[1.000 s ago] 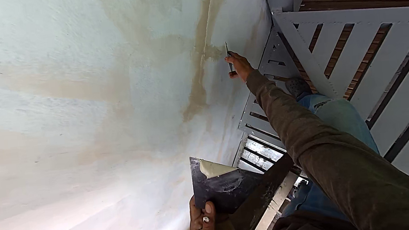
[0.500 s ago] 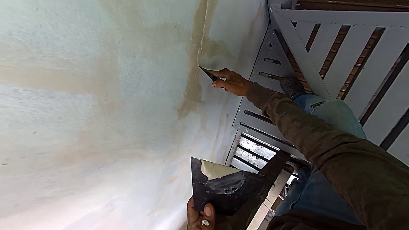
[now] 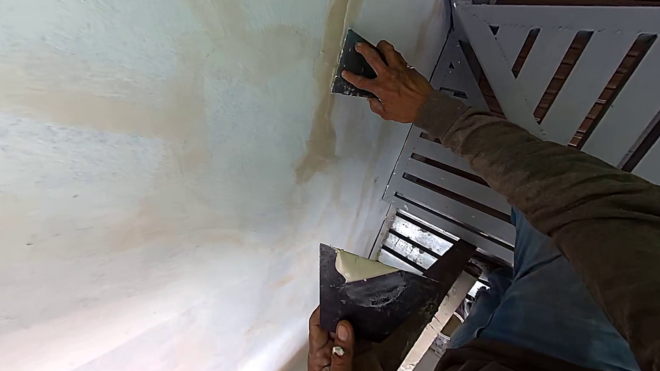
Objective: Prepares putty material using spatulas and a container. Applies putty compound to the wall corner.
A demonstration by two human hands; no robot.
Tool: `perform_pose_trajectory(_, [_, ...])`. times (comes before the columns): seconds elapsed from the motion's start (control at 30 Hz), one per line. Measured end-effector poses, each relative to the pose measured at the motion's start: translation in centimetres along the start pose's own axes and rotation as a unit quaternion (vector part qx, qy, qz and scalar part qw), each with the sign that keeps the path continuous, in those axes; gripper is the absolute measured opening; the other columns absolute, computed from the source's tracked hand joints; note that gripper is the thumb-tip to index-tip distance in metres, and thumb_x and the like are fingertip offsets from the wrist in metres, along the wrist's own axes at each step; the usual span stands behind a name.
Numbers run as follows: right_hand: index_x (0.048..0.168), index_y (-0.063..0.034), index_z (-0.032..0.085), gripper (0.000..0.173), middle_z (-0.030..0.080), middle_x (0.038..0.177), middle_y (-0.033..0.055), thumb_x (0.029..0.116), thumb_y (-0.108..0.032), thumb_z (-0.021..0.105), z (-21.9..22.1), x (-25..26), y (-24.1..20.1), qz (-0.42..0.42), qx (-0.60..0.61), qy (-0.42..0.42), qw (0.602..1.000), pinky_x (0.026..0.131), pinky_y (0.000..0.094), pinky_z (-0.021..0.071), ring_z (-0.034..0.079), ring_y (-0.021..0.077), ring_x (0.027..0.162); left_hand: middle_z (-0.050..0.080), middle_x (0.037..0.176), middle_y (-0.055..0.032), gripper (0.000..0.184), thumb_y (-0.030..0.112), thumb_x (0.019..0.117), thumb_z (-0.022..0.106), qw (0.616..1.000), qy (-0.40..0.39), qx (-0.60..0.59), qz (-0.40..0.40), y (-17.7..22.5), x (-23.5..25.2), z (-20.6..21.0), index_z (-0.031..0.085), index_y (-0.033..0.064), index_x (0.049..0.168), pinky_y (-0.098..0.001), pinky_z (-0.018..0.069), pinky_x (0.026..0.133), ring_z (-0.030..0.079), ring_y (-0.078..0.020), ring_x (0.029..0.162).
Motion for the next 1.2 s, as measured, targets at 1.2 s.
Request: perform_pose_trajectory(1.2, [0.162, -0.0199, 0.034, 0.075, 0.033, 0.161, 0.0197, 0.0938, -0.024, 0.066, 10.7, 0.3, 1.8, 0.265, 0.427, 0.162, 0.849, 0.11, 0.0521, 0.0442, 0.042, 0.0372, 0.141, 0.073, 0.118, 0.0031, 0.027, 0.023, 0.1044, 0.056, 0.998, 0.004, 0.057, -0.013, 0.5, 0.2, -0.1, 0.065, 0.0175, 0.13, -0.0293, 0.0564, 0.097, 0.068, -0.0068, 0.11])
Point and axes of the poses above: each hand's wrist, its own x-axis towards the middle knuckle, its own z-axis out of the palm, y = z × x, the point moved 2 cm from there along x, towards the middle knuckle
